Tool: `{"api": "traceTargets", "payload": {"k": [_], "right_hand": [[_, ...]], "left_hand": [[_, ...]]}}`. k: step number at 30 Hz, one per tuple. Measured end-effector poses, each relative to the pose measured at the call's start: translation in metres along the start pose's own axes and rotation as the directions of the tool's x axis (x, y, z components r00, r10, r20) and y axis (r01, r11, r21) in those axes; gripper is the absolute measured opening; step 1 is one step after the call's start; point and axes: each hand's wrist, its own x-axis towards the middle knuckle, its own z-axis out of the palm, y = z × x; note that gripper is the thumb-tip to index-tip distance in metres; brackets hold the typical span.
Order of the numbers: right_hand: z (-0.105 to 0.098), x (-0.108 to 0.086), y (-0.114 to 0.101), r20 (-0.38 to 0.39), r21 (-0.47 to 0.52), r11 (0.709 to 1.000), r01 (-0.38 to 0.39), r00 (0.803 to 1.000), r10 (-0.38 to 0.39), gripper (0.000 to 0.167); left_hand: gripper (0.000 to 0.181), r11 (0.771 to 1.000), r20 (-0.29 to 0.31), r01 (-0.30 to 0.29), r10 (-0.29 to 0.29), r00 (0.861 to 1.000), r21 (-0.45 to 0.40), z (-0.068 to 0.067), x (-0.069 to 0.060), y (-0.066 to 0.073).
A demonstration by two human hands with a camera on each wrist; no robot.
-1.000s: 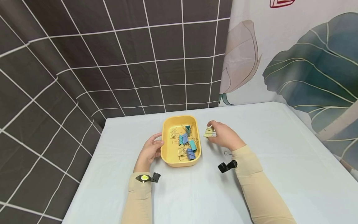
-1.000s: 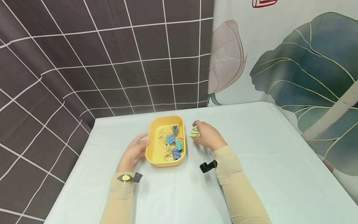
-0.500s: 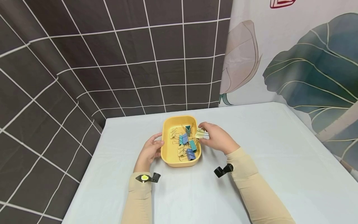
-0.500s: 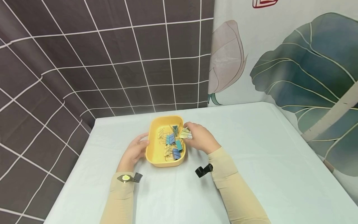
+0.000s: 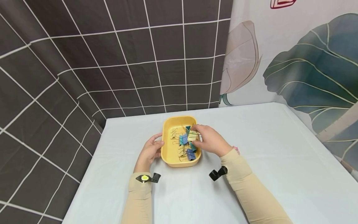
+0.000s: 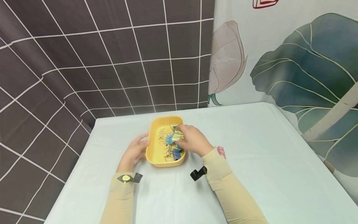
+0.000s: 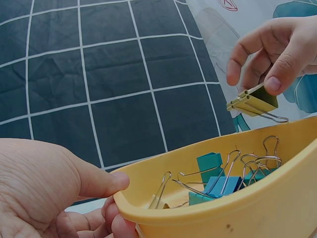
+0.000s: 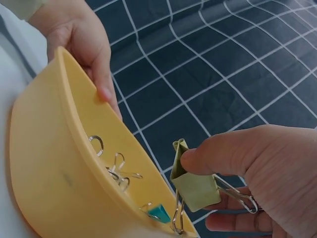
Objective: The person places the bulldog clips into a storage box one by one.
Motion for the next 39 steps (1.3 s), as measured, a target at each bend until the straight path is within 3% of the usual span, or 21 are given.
{"api": "traceTargets", "payload": {"k": [12,22,30,39], "right_hand": [[0.015,0.002,-0.007,0.043,0.001,1.000,0.002,0.999,-0.002,0.053],[0.017,0.003,0.000,0.079,0.022,0.997,0.072,0.994,-0.073,0.046],[0.005,0.001,0.005,0.031,0.046,0.997,0.061,0.998,-0.062,0.038],[-0.015,-0.005,0.028,-0.018,0.041,0.999,-0.004,1.000,0.005,0.040]], "left_hand": [[0.048,1.000,0.006,-0.004,0.004,1.000,-0.003,-0.001,0.001,0.000],[0.047,1.000,0.008,0.001,-0.001,1.000,-0.003,0.000,0.003,0.000],[0.047,1.000,0.004,0.011,-0.011,1.000,-0.002,-0.001,0.003,0.000],[0.047,1.000,0.002,0.008,-0.008,1.000,-0.013,-0.002,0.003,-0.002]]}}
